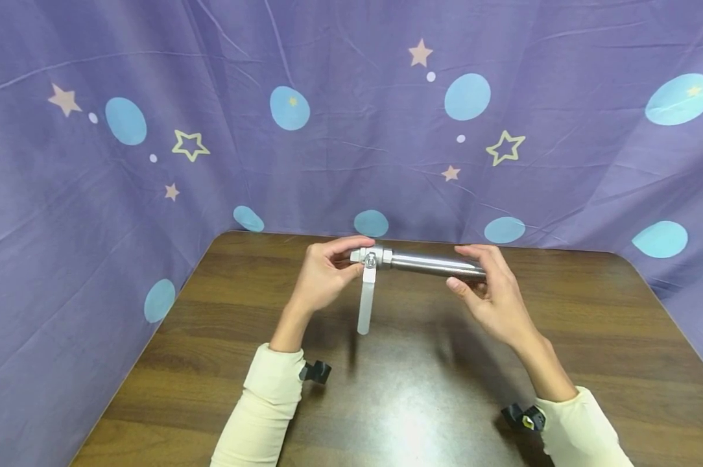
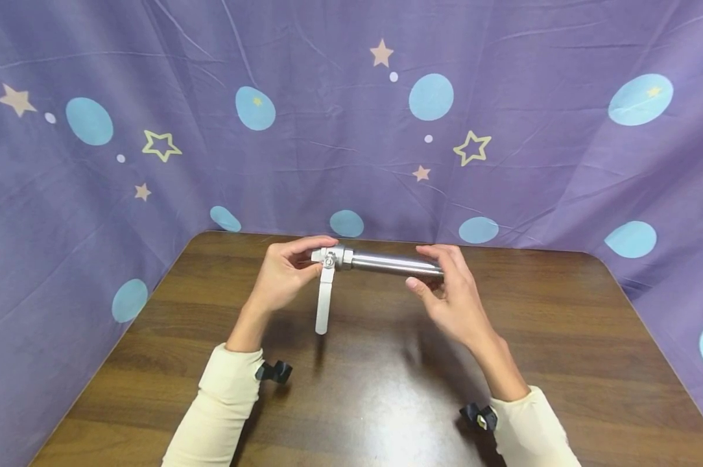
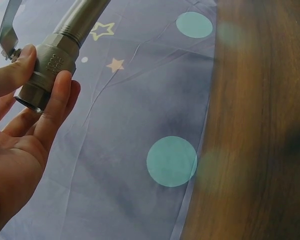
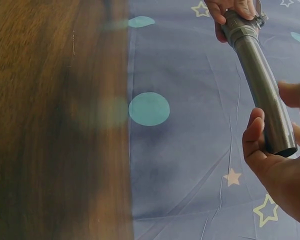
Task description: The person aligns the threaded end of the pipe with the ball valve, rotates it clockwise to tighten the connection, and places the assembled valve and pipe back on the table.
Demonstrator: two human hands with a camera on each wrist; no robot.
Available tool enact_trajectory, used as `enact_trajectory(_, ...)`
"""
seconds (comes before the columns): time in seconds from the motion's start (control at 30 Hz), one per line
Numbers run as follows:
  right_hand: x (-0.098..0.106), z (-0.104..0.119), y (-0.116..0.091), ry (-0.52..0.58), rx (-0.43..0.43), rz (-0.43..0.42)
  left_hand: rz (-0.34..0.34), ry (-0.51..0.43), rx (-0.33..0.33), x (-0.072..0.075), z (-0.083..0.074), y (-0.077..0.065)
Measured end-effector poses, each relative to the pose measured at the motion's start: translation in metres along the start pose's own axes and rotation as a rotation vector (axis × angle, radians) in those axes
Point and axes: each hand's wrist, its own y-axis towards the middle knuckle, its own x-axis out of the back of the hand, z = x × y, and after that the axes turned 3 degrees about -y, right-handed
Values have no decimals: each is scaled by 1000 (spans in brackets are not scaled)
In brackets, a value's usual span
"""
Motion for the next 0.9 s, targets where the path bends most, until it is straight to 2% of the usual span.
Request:
enact_trajectory(0.07, -1, 1, 0, 12, -19, -4, -4, 3, 1, 0, -1, 0)
enact_trajectory(0.17, -2, 1, 1, 40, -2, -11, -4, 0, 3, 0, -1, 1)
enact_trajectory(0.43, -4, -1, 1, -19, 75, -45, -5, 4, 11, 0, 0, 1)
enact_trajectory(0.9, -2, -3, 2, -47, 121, -46, -5, 9, 21, -1, 0, 0)
